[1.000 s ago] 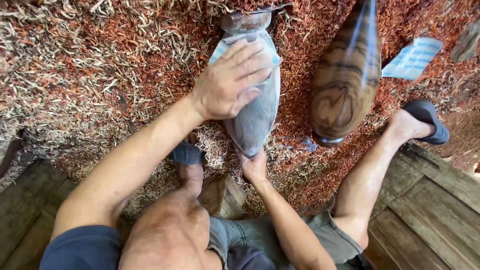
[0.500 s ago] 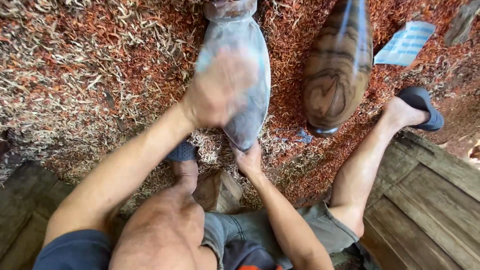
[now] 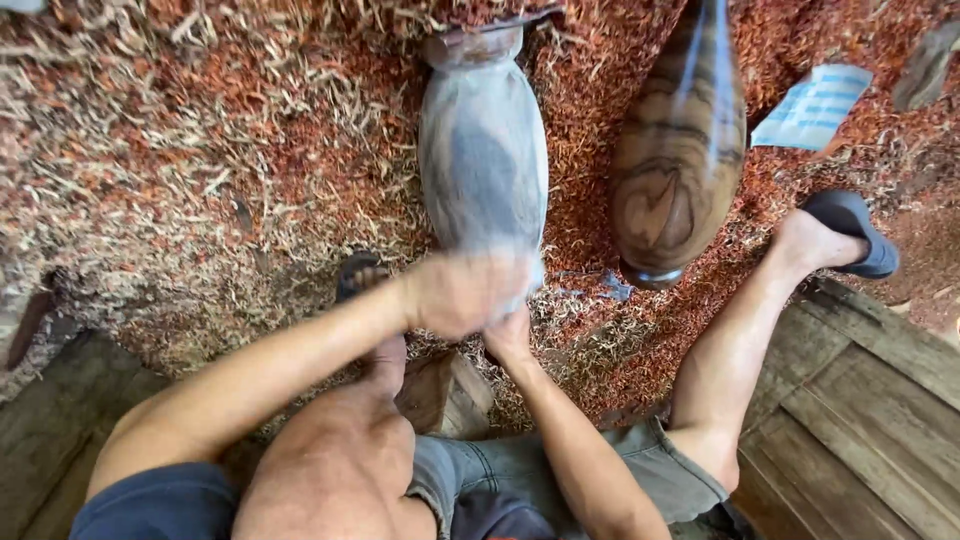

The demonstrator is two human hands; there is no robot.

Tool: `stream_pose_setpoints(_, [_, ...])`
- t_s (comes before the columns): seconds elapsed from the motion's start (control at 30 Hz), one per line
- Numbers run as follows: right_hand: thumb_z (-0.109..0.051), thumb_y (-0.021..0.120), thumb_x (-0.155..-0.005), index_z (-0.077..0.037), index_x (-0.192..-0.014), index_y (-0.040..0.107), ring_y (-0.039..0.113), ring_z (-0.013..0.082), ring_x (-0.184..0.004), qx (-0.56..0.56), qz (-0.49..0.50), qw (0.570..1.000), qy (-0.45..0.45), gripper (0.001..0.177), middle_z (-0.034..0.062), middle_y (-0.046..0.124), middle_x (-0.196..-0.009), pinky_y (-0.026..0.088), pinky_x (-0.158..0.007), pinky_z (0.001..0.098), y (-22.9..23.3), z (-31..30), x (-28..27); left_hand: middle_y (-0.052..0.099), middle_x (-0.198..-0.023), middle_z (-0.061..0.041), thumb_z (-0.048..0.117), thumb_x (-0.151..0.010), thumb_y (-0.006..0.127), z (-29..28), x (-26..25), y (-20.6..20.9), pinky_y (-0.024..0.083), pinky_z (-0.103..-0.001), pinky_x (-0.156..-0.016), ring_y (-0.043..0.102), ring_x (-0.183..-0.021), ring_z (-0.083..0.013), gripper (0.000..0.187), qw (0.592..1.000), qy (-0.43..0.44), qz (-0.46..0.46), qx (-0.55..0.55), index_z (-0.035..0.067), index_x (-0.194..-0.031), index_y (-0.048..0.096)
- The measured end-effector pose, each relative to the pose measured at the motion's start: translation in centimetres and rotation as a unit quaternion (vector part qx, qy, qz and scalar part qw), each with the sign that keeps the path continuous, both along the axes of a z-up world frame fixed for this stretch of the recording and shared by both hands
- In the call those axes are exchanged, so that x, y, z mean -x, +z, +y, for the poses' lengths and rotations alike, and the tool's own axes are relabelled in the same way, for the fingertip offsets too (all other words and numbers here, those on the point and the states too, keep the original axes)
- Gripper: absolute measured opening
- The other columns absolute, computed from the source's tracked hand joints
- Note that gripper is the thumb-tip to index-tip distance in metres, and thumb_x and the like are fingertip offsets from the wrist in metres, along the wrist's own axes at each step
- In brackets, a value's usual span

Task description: The person is sanding and applying adhesive or finish to a wooden vase.

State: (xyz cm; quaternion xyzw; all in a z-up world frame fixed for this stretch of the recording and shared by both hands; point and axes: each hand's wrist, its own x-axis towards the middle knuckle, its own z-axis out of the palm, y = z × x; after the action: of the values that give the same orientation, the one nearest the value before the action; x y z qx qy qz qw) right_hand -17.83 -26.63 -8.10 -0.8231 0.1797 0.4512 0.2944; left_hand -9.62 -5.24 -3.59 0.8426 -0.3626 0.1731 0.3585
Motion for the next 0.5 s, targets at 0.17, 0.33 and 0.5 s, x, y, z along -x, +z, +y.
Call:
stream_pose_setpoints(0.17, [-0.015,0.070,-0.089,0.001,-0.125,0.057,0.072,0.0322,-0.102,-0.029,-0.057,0.998,-0.015,0.041,0.0196,0.070,-0.114,0.062,-0.088,0.0467,3.3,1.9,-1.6,0.062,-0.143,-0.015,0.015,-0.108,0.054,4.5,-4.9,0.2,0.040,-0.046,-0.127,0.053,-0.144,-0.0314,0.031,0.991,0.015,0.076,0.105,0.003,-0.129,0.073])
stream_pose_setpoints(0.33, [-0.012,0.072,-0.086,0.000,-0.126,0.050,0.067,0.0292,-0.104,-0.022,-0.059,0.997,-0.042,0.047,0.0168,0.066,-0.114,0.060,-0.089,0.0464,3.0,1.4,-1.4,0.062,-0.140,-0.015,0.023,-0.104,0.057,3.9,-4.9,1.9,0.038,-0.052,-0.122,0.052,-0.139,-0.0332,0.033,0.986,0.122,0.084,0.077,0.006,-0.126,0.073])
stream_pose_setpoints(0.5, [-0.011,0.062,-0.093,-0.001,-0.124,0.059,0.073,0.0269,-0.100,-0.047,-0.061,0.997,-0.004,0.033,0.0182,0.072,-0.115,0.067,-0.085,0.0435,2.0,0.5,-0.6,0.069,-0.136,-0.015,0.017,-0.104,0.055,3.0,-1.7,0.6,0.041,-0.050,-0.123,0.056,-0.139,-0.0349,0.023,0.985,-0.070,0.091,0.130,0.013,-0.119,0.071])
